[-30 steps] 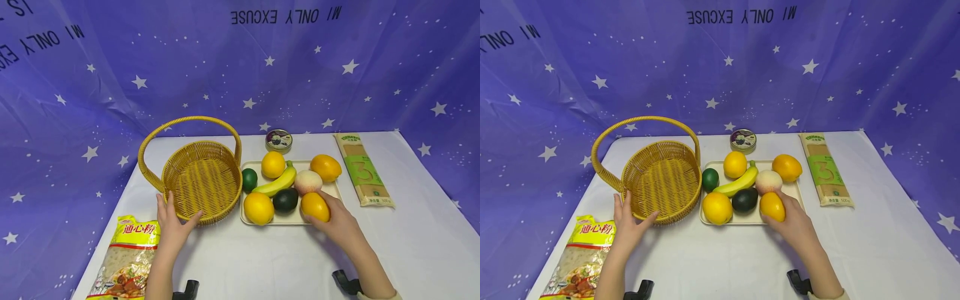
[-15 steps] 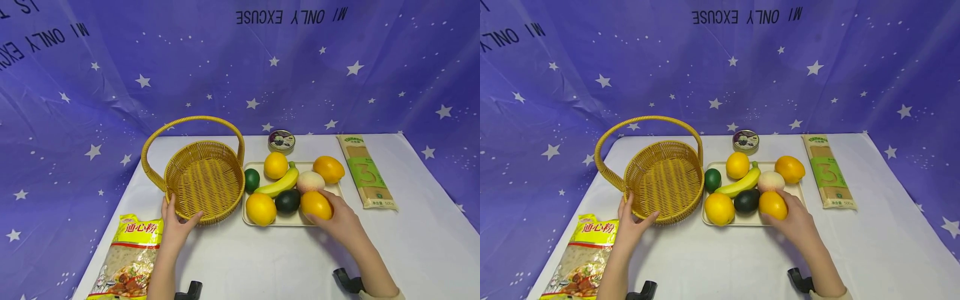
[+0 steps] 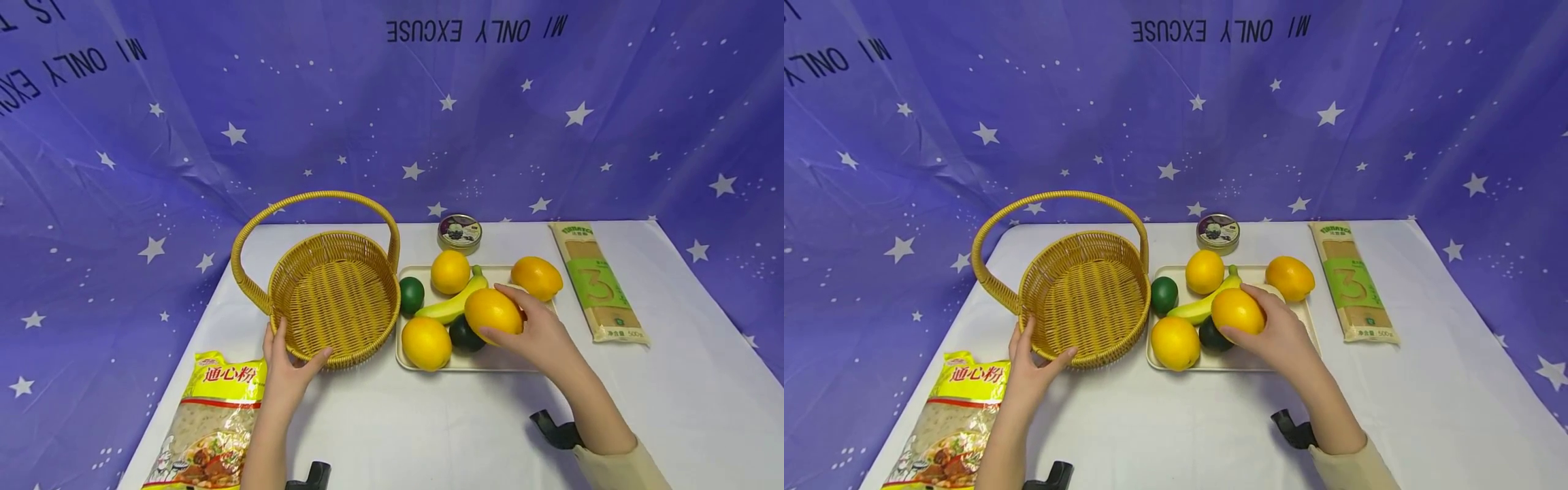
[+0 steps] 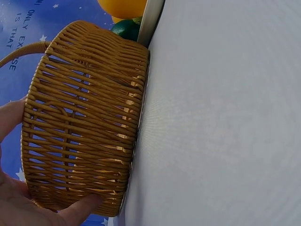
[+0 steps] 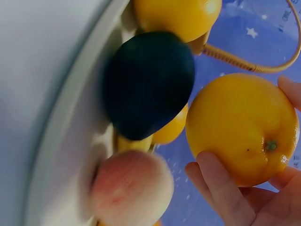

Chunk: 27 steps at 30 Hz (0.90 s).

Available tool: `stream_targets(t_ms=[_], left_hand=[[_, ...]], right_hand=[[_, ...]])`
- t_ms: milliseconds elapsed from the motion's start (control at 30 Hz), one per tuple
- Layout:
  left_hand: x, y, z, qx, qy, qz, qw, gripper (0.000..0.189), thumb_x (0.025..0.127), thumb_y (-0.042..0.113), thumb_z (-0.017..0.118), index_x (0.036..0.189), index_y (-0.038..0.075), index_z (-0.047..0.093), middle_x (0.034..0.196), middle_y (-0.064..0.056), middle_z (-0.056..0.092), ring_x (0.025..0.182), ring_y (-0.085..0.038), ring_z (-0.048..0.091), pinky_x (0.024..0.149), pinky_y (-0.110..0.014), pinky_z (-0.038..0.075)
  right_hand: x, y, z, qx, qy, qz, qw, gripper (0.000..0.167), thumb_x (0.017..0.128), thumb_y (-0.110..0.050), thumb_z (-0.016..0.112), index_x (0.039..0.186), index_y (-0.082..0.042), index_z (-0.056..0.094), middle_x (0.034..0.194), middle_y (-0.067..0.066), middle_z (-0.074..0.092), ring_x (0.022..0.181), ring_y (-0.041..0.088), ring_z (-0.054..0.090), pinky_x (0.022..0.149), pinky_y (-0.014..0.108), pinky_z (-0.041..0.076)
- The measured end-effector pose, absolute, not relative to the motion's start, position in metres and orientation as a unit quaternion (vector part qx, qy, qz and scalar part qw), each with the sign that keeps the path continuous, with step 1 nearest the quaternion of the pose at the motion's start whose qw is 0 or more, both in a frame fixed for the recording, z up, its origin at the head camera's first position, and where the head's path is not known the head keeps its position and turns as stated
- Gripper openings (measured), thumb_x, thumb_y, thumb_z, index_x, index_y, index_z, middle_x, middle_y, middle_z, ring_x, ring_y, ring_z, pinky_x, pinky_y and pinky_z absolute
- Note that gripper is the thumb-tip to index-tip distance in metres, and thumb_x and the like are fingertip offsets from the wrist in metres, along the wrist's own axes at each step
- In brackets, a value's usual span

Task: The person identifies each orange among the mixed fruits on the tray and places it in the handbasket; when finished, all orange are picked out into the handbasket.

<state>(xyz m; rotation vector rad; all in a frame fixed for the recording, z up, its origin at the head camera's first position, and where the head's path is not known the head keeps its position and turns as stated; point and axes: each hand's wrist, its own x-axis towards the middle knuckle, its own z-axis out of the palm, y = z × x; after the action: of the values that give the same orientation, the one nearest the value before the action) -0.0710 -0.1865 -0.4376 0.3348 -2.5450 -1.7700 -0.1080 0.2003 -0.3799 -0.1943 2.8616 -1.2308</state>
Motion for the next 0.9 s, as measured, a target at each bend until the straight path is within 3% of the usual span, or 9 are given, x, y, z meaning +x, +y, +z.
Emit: stream_targets(t_ms=[233, 700, 900], left_hand=[[-0.071, -0.185, -0.436, 0.107, -0.806, -0.582, 0.011, 0.106, 0.085, 0.029, 0.076, 0.157, 0.016, 0.0, 0.157, -0.007, -0.022, 0.14, -0.048, 0.013, 0.108, -0.052, 0.031], [-0.069, -0.186, -0.436, 0.111, -0.808, -0.578, 0.014, 0.106, 0.084, 0.029, 0.076, 0.157, 0.015, 0.0, 0.157, -0.007, -0.021, 0.138, -0.05, 0.018, 0.105, -0.051, 0.036], [-0.068, -0.185, -0.438, 0.107, -0.806, -0.581, 0.017, 0.105, 0.085, 0.028, 0.076, 0.157, 0.015, 0.001, 0.157, -0.008, -0.021, 0.139, -0.049, 0.015, 0.106, -0.051, 0.035]], right_hand=[[-0.123, 0.176, -0.369, -0.098, 0.902, -0.42, 0.01, 0.081, 0.076, -0.049, 0.079, 0.142, -0.015, 0.047, 0.134, 0.008, 0.053, 0.107, 0.027, 0.056, 0.089, 0.048, 0.05], [-0.14, 0.12, -0.358, -0.143, 0.877, -0.454, 0.068, 0.077, 0.074, -0.053, 0.078, 0.141, -0.028, 0.048, 0.132, -0.001, 0.053, 0.105, 0.021, 0.056, 0.087, 0.043, 0.051], [-0.146, 0.095, -0.369, -0.171, 0.856, -0.482, 0.082, 0.076, 0.075, -0.046, 0.08, 0.141, -0.025, 0.05, 0.135, -0.005, 0.052, 0.105, 0.02, 0.057, 0.087, 0.042, 0.051]])
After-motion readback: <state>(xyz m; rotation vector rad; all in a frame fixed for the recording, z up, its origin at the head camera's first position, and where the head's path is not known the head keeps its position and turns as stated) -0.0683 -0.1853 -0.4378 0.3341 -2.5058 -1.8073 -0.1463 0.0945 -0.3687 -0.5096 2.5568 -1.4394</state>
